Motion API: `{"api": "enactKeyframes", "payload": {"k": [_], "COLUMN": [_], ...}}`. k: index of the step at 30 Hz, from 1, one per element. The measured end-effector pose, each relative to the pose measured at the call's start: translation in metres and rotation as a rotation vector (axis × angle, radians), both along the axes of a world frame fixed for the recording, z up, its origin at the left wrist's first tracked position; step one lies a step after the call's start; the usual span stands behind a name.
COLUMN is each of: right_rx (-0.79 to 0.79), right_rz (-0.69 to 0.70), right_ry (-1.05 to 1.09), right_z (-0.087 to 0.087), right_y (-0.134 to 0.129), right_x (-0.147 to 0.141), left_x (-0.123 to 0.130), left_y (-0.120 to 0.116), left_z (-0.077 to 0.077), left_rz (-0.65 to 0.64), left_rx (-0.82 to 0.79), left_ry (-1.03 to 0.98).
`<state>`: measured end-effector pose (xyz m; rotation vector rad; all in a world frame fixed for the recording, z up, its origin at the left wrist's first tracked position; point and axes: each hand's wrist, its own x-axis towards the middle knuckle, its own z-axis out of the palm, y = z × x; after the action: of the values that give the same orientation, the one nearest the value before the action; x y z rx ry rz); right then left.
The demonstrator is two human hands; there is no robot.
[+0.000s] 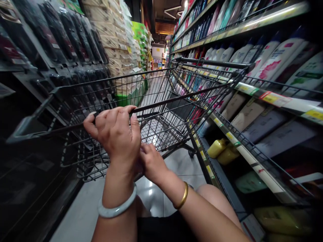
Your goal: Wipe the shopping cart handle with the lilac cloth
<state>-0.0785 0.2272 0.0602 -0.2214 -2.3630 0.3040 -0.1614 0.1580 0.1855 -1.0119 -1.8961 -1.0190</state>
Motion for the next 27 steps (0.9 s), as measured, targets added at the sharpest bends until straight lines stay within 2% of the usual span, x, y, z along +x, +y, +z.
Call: {"api": "enactKeyframes", "payload": {"k": [5, 7, 9, 13, 15, 20, 22, 27], "right_rx": [-0.089, -0.106, -0.058, 0.187, 0.233, 0.064, 0.013, 0.09], "right_rz": [-0.17, -0.243, -0.25, -0.124, -0.12, -0.269, -0.3, -0.185], "right_ry": [0.242, 0.302, 0.279, 0.133, 0.123, 0.268, 0.259, 0.153], "right_z": [0.026, 0.03, 0.023, 0.002, 0.001, 0.017, 0.018, 0.012], "right_y": [0.031, 0.035, 0.028, 0.008, 0.009, 0.037, 0.038, 0.025], "right_x": [0.018, 0.021, 0.018, 0.006, 0.006, 0.022, 0.022, 0.015], "left_x": [0.003, 0.002, 0.001, -0.002, -0.002, -0.004, -0.005, -0.011], "left_y": [-0.001, -0.001, -0.001, -0.003, -0.004, -0.006, -0.006, -0.007], "left_z": [0.002, 0.001, 0.0, 0.001, 0.002, 0.004, 0.004, 0.001], "left_rz": [-0.006, -0.015, -0.02, -0.009, -0.007, 0.008, 0.016, 0.009], "left_rx": [-0.01, -0.002, 0.007, -0.017, -0.014, 0.002, 0.001, 0.019], "left_ry": [0.005, 0.006, 0.005, -0.013, -0.023, -0.03, -0.013, -0.002]}}
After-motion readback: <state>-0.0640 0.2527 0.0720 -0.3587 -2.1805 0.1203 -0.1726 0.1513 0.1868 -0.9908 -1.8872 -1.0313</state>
